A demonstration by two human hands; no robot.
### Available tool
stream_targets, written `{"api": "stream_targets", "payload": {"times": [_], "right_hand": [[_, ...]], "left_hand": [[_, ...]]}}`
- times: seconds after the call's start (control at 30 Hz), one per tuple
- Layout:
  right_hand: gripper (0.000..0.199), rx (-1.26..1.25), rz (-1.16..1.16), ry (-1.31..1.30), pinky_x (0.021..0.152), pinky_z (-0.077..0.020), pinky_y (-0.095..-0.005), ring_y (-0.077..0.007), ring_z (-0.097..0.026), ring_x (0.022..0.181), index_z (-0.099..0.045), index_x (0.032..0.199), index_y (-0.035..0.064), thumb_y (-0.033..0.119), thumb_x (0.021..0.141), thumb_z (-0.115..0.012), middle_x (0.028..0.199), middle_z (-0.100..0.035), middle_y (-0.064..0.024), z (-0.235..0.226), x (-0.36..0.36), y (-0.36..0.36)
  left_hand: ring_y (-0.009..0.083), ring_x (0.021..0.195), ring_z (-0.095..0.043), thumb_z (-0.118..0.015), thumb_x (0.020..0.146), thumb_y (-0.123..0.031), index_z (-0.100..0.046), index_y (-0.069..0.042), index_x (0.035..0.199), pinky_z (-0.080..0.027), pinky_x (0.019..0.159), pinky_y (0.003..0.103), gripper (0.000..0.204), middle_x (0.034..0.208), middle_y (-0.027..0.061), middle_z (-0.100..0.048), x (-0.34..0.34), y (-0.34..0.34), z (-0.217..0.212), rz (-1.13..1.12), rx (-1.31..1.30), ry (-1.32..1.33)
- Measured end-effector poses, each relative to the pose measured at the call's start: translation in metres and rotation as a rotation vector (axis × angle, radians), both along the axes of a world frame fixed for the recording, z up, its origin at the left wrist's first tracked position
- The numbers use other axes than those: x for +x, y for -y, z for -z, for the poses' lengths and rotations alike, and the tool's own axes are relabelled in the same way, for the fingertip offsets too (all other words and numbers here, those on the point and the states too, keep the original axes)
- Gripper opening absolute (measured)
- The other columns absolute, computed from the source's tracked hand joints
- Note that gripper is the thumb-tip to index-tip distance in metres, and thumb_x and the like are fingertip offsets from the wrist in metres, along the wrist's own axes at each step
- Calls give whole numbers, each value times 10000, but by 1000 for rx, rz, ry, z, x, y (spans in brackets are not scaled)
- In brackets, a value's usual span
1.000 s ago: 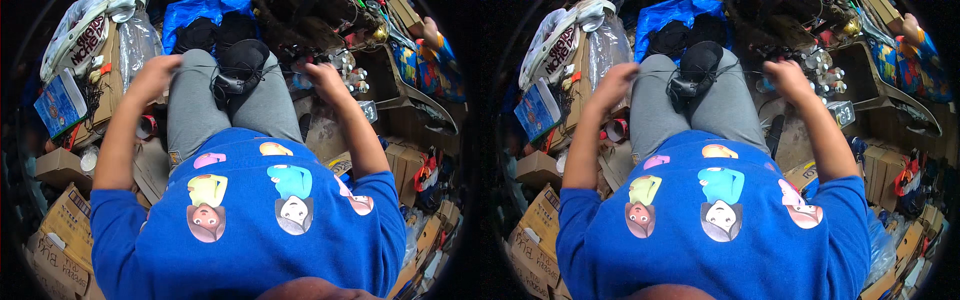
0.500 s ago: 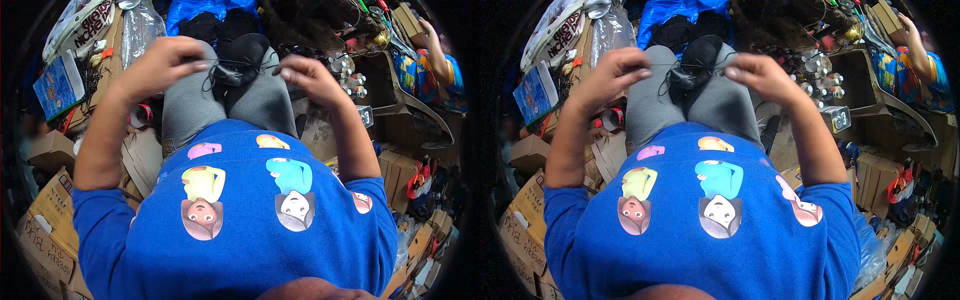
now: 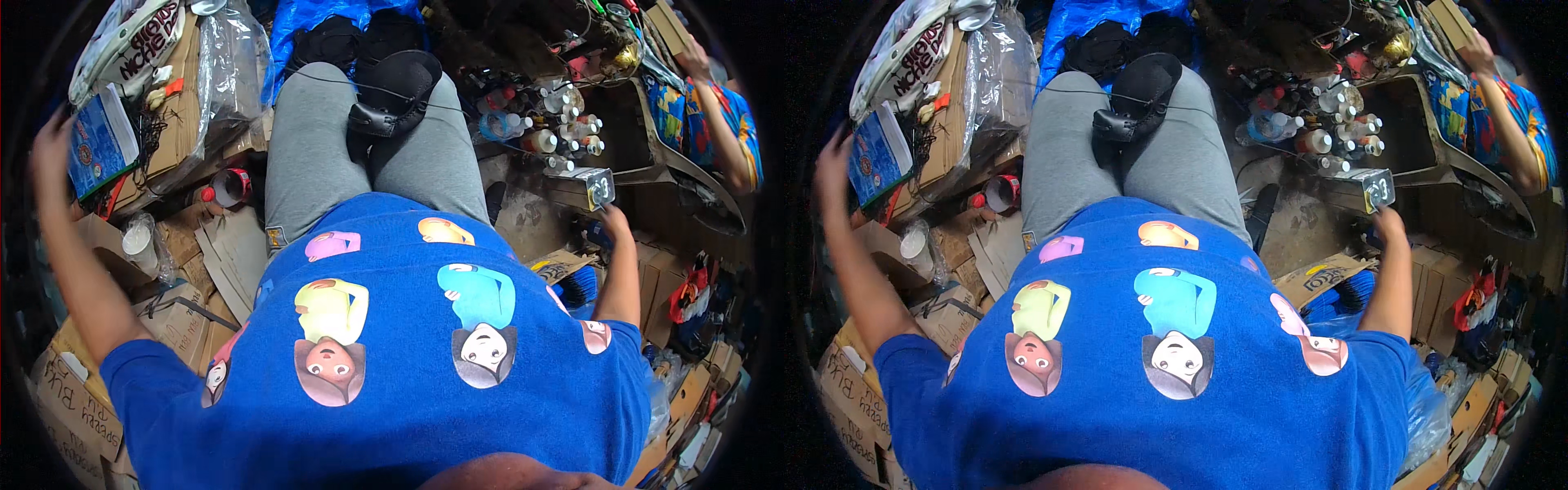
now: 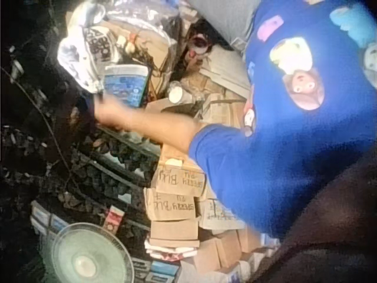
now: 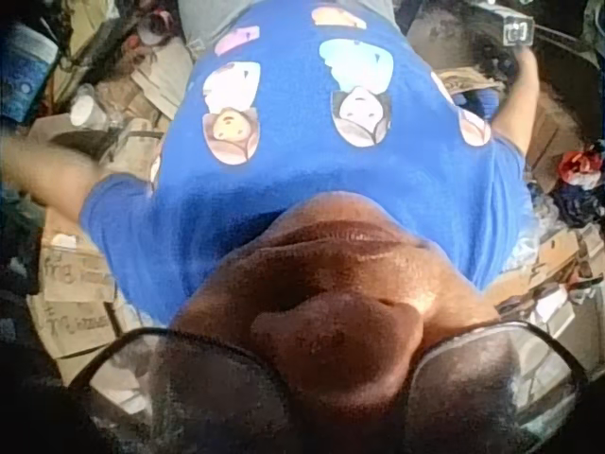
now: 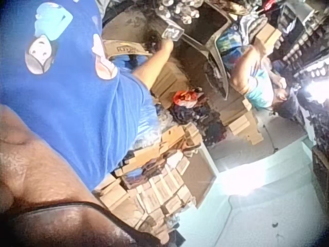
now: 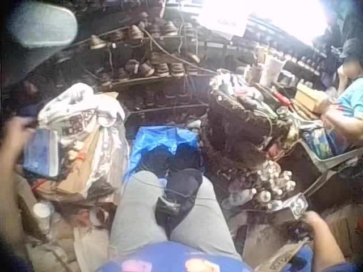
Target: Threading laces through the eyelets of a black shoe.
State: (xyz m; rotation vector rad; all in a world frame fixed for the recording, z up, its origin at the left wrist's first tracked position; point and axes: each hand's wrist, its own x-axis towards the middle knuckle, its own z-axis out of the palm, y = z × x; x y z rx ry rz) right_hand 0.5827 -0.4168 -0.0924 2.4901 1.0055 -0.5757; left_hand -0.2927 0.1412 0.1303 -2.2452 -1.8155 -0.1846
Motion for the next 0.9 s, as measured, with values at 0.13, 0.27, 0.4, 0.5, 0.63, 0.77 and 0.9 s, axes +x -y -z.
{"api": "stream_targets", "payload": {"times": [0.13,0.27,0.4,0.5,0.63,0.77,0.9], "right_hand": [[342,818,-351,-542,813,-471,-352,-278,-604,930,-616,1189,118,116,848,-584,1046,-623,-145,7,-131,-146],[180,1030,-394,-901,745,-476,-240,-95,-588,840,-691,959,16,43,781,-688,931,-635,-28,-49,-243,-243],[148,947,-329,-888,724,-468,-230,-87,-577,799,-701,917,29,28,769,-698,882,-611,-14,-71,-272,-272],[146,937,-403,-897,717,-462,-230,-85,-568,793,-703,908,36,25,762,-706,851,-592,-1,-56,-265,-275],[163,987,-358,-1022,711,-482,-253,-123,-601,777,-721,878,89,64,718,-735,824,-611,-25,-39,-268,-273],[156,1029,-356,-995,701,-476,-245,-113,-594,772,-720,872,90,55,720,-733,813,-606,-20,-42,-281,-265],[213,1094,-434,-841,684,-488,-253,-148,-604,749,-719,918,115,19,729,-702,810,-583,-39,-50,-292,-252]], "left_hand": [[219,1140,-532,-662,801,-131,-614,-79,1178,-404,979,319,384,1207,104,-571,230,96,109,791,-380,629],[258,1175,-522,-698,756,-132,-602,-94,1163,-420,979,343,419,1282,114,-542,371,161,117,1100,-521,567],[295,1060,-564,-724,744,-181,-571,-76,1129,-450,907,355,428,1124,129,-591,415,167,111,1075,-637,479],[299,985,-584,-735,741,-241,-624,-76,1070,-461,862,378,384,997,130,-614,422,157,120,1068,-715,321],[273,948,-610,-725,756,-232,-648,-61,1023,-468,845,359,327,954,127,-641,425,148,129,1012,-860,268],[207,949,-613,-671,807,-186,-652,-26,1038,-453,878,326,282,957,117,-669,420,144,126,978,-1197,446],[200,1012,-592,-618,837,-133,-638,-1,1095,-424,946,316,290,1034,110,-653,416,143,128,988,-1307,483]]}}
